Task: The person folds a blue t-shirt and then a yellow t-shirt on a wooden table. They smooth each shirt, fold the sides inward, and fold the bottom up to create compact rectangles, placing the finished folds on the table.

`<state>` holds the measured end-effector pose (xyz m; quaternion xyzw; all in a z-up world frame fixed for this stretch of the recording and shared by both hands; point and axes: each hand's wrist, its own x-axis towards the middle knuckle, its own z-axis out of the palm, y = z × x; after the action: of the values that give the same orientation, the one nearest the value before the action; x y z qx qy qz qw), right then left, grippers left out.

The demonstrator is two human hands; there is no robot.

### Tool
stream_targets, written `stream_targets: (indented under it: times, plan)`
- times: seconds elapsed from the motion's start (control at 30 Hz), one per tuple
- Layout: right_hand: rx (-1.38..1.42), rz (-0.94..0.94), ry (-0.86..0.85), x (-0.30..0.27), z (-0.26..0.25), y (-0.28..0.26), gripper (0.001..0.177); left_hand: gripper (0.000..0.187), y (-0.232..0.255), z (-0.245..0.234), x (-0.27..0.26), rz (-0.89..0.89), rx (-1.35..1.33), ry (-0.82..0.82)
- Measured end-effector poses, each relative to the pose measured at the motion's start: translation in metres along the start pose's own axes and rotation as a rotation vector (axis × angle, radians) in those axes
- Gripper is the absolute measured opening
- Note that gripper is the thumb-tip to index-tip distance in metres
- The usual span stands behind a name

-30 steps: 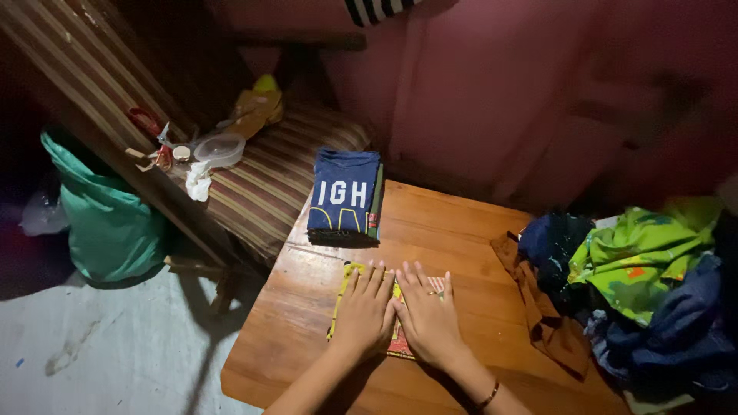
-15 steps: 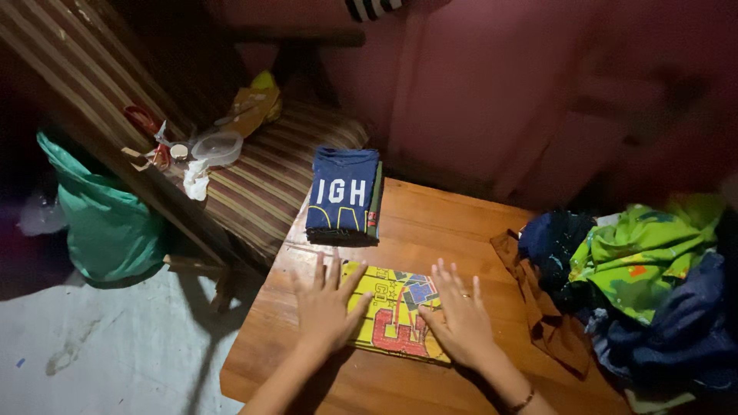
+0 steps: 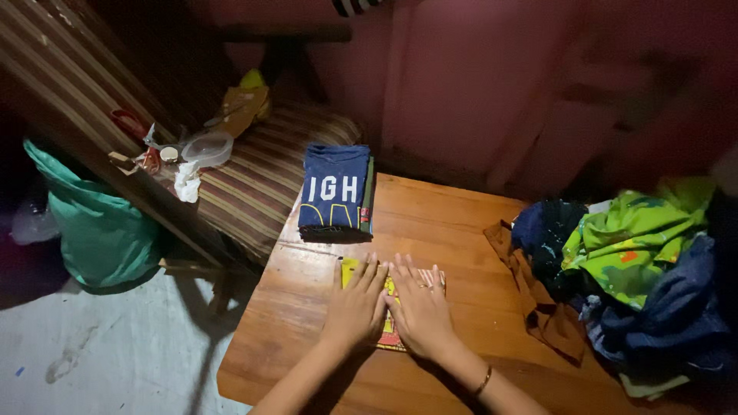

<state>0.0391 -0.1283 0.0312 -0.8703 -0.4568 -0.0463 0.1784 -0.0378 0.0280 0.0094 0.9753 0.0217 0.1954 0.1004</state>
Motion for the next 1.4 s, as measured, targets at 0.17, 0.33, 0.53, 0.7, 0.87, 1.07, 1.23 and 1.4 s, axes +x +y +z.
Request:
stream_targets:
  times: [0.17,0.33,0.53,0.7,0.87,1.07,1.23,1.4]
  plan:
    - [0.045,-0.013,0.046,-0.008,-0.007,0.008,0.062,0.057,-0.004,-0.009,-0.002,0.003,-0.093,0.028]
    - [0.069,0.035,0.080,-0.022,-0.006,0.022,0.059,0.060,-0.011,-0.020,-0.004,-0.014,-0.148,-0.105]
    - [0.210,-0.017,-0.022,-0.032,-0.012,0.043,0.058,0.058,-0.046,-0.036,-0.017,0.146,-0.429,-0.248]
    - [0.302,-0.118,-0.022,-0.049,-0.042,0.055,0.051,0.078,-0.057,-0.068,-0.030,0.247,-0.445,-0.305]
    - [0.212,-0.239,0.021,-0.072,-0.071,0.050,0.042,0.068,-0.067,-0.097,-0.046,0.390,-0.499,-0.192]
    - [0.112,-0.478,-0.033,-0.074,-0.091,0.039,0.047,0.025,-0.067,-0.085,-0.062,0.531,-0.334,0.005]
    - [0.184,-0.428,-0.045,-0.074,-0.092,0.034,0.048,0.035,-0.091,-0.066,-0.062,0.701,-0.250,0.007]
    - [0.381,-0.262,0.018,-0.076,-0.076,0.048,0.037,0.023,-0.090,-0.052,-0.060,0.511,-0.427,0.125]
